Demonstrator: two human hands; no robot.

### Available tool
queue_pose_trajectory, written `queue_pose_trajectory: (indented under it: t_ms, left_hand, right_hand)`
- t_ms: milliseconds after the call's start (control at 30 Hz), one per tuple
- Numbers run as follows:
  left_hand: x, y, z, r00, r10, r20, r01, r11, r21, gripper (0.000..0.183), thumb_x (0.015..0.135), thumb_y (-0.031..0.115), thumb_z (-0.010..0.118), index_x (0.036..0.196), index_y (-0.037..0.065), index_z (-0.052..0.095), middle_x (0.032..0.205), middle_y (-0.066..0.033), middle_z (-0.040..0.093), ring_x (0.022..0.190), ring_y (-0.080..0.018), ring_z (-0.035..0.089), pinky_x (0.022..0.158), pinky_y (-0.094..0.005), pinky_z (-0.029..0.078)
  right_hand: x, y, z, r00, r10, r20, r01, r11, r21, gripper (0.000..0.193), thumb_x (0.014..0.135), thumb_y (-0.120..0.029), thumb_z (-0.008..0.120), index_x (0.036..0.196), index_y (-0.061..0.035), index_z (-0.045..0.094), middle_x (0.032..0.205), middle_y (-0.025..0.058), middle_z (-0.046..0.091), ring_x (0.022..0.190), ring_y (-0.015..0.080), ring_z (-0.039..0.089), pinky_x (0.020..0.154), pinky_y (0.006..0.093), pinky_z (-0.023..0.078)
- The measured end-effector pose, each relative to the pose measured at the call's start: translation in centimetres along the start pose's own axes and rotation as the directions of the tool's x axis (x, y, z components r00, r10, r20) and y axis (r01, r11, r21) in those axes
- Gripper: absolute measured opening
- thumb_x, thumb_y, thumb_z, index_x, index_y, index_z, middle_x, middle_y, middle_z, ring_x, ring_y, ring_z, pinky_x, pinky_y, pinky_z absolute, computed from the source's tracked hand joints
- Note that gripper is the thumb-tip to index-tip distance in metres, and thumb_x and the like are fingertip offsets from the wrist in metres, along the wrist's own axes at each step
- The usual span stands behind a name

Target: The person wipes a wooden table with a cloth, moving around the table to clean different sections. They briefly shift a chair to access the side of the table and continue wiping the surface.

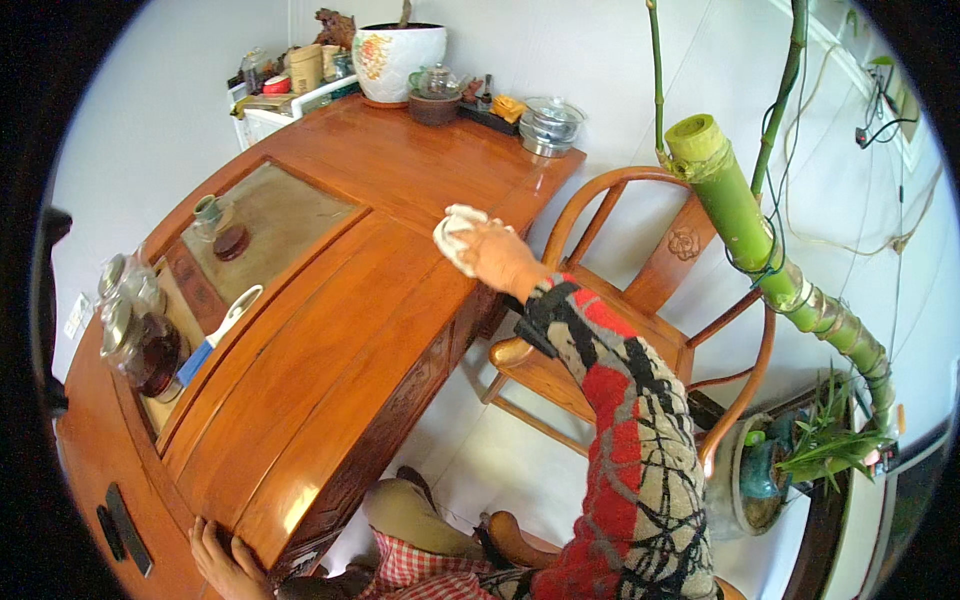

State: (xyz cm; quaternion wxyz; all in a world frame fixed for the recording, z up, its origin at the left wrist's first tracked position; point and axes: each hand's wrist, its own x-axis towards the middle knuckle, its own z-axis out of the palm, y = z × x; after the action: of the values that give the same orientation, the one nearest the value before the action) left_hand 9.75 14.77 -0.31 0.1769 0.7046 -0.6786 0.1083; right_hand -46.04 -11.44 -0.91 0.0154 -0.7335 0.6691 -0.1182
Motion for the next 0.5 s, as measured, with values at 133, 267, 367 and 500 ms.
queue_pose_trajectory:
  t_ms: [133, 267, 367, 500]
  left_hand:
    - [0.6, 0.5, 0.0, 1.000, 0.010, -0.004, -0.010, 1.000, 0.005, 0.046, 0.104, 0.039, 0.059, 0.129, 0.001, 0.065, 0.137, -0.0213, 0.061, 0.128, -0.0434, 0.057, 0.105, -0.0541, 0.045]
    - [0.8, 0.8, -0.1, 1.000, 0.007, -0.015, -0.007, 1.000, -0.018, 0.044, 0.104, 0.036, 0.060, 0.126, -0.001, 0.067, 0.135, -0.0235, 0.063, 0.125, -0.0451, 0.059, 0.106, -0.0537, 0.047]
    - [0.9, 0.9, 0.0, 1.000, 0.006, -0.011, -0.006, 1.000, 0.000, 0.043, 0.105, 0.036, 0.060, 0.126, -0.001, 0.068, 0.136, -0.0238, 0.063, 0.126, -0.0448, 0.058, 0.106, -0.0533, 0.047]
    - [1.1, 0.9, 0.2, 0.999, 0.025, -0.029, -0.026, 1.000, -0.003, 0.044, 0.106, 0.037, 0.059, 0.124, -0.003, 0.069, 0.135, -0.0239, 0.064, 0.126, -0.0442, 0.060, 0.108, -0.0524, 0.047]
  right_hand:
    - [3.3, 6.5, -0.2, 0.987, 0.155, -0.028, -0.157, 0.985, -0.077, 0.047, 0.102, -0.030, 0.058, 0.145, -0.0129, 0.059, 0.156, 0.0234, 0.045, 0.134, 0.0486, 0.051, 0.117, 0.0499, 0.039]
    - [5.9, 12.5, 0.1, 0.994, 0.062, -0.087, -0.085, 0.951, -0.296, 0.043, 0.101, -0.031, 0.059, 0.140, -0.0120, 0.062, 0.154, 0.0191, 0.048, 0.138, 0.0446, 0.048, 0.115, 0.0515, 0.042]
    - [8.3, 16.2, 0.6, 0.996, 0.012, -0.089, -0.054, 0.874, -0.483, 0.033, 0.101, -0.033, 0.060, 0.125, -0.0173, 0.075, 0.151, 0.0038, 0.052, 0.149, 0.0350, 0.040, 0.112, 0.0571, 0.047]
    - [10.0, 20.0, 0.6, 0.997, -0.022, -0.072, -0.021, 0.844, -0.537, 0.040, 0.102, -0.031, 0.056, 0.140, -0.0186, 0.062, 0.150, 0.0066, 0.053, 0.147, 0.0374, 0.042, 0.112, 0.0533, 0.047]
